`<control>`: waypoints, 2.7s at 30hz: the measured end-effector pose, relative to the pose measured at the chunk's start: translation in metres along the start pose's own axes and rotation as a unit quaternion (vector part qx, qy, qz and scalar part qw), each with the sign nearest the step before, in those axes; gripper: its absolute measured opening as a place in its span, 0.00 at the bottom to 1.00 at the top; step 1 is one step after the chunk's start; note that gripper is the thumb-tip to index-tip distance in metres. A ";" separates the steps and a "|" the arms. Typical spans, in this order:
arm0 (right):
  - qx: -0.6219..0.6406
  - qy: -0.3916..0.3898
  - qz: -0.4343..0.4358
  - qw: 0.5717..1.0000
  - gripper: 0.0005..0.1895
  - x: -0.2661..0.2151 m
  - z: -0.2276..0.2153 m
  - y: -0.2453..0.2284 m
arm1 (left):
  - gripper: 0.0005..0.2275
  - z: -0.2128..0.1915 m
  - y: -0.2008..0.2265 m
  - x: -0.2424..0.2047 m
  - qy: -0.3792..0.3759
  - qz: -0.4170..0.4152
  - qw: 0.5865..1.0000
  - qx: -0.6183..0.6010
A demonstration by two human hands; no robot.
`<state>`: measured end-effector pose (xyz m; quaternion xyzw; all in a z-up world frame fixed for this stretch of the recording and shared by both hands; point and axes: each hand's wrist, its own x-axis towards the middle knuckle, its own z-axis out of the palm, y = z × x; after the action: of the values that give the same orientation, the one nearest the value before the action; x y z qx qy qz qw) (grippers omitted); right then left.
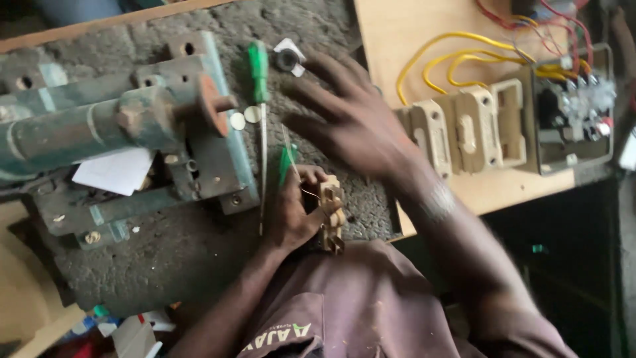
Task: The person uses a screwdriver and scissors to strip, insert, and tighten wires into a small beige electrical component. They repeatedly adjust the wire and tighten the terminal screws, then place the component among others on a wooden board.
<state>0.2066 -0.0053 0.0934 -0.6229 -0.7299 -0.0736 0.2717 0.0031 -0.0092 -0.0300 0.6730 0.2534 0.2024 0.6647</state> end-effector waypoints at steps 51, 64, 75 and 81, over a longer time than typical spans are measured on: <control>0.354 -0.174 0.434 0.810 0.19 -0.120 -0.003 -0.055 | 0.09 -0.043 0.005 0.035 -0.026 -0.171 0.983 -0.061; 0.279 -0.190 0.399 0.853 0.24 -0.112 -0.024 -0.067 | 0.20 -0.042 0.015 0.049 0.041 0.039 0.903 0.425; 0.271 -0.119 0.440 0.848 0.20 -0.117 -0.054 -0.072 | 0.24 -0.021 0.003 0.058 -0.027 -0.047 0.883 0.466; 0.306 -0.098 0.401 0.858 0.18 -0.104 -0.074 -0.070 | 0.20 -0.057 0.112 0.016 0.001 0.028 0.942 0.335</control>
<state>0.1703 -0.1435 0.1209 -0.7515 -0.4252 0.3299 0.3817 -0.0112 0.0469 0.0826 0.8633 0.2888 0.1250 0.3945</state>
